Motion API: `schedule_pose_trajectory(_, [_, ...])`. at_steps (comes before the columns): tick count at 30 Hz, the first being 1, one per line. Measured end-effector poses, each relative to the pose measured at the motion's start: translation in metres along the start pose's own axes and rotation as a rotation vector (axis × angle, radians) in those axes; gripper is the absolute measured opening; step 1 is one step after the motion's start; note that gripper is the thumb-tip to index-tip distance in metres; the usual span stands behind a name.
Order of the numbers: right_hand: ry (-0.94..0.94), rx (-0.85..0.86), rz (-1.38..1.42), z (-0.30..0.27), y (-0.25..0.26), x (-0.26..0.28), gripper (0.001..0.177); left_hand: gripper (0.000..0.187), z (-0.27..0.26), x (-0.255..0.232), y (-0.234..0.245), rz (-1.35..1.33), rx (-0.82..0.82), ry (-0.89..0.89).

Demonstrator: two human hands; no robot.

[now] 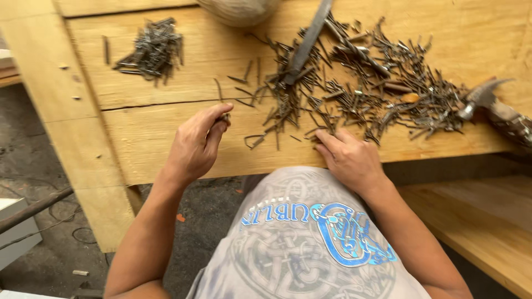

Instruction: The person sorts various nails, screws, and metal hardware on a wooden table, picking them up and placing them into a plastic container.

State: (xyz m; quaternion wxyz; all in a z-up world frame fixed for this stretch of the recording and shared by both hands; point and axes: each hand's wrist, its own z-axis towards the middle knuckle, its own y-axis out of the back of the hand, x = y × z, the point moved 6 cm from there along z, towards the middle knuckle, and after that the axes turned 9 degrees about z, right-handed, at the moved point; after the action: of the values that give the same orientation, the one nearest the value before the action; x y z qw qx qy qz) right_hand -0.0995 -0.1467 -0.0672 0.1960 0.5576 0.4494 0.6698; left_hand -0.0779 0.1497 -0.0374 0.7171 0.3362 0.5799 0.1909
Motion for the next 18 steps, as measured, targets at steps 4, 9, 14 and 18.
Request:
schedule_pose_trajectory(4, [-0.012,0.064,-0.028,-0.004,-0.004,-0.010,0.014,0.015,0.014,0.048,-0.002,0.194,-0.109,0.215])
schedule_pose_trajectory(9, [-0.035,0.086,0.231,-0.009,-0.009,-0.029,0.015,0.028,0.047,0.070,-0.028,0.577,-0.103,0.278])
schedule_pose_trajectory(14, [-0.381,0.137,1.123,-0.019,-0.014,-0.077,0.018,0.018,0.059,0.041,-0.043,0.622,-0.162,0.069])
schedule_pose_trajectory(18, [-0.298,0.185,1.726,-0.003,-0.017,-0.068,0.032,0.005,0.070,0.018,-0.034,0.567,-0.141,0.002])
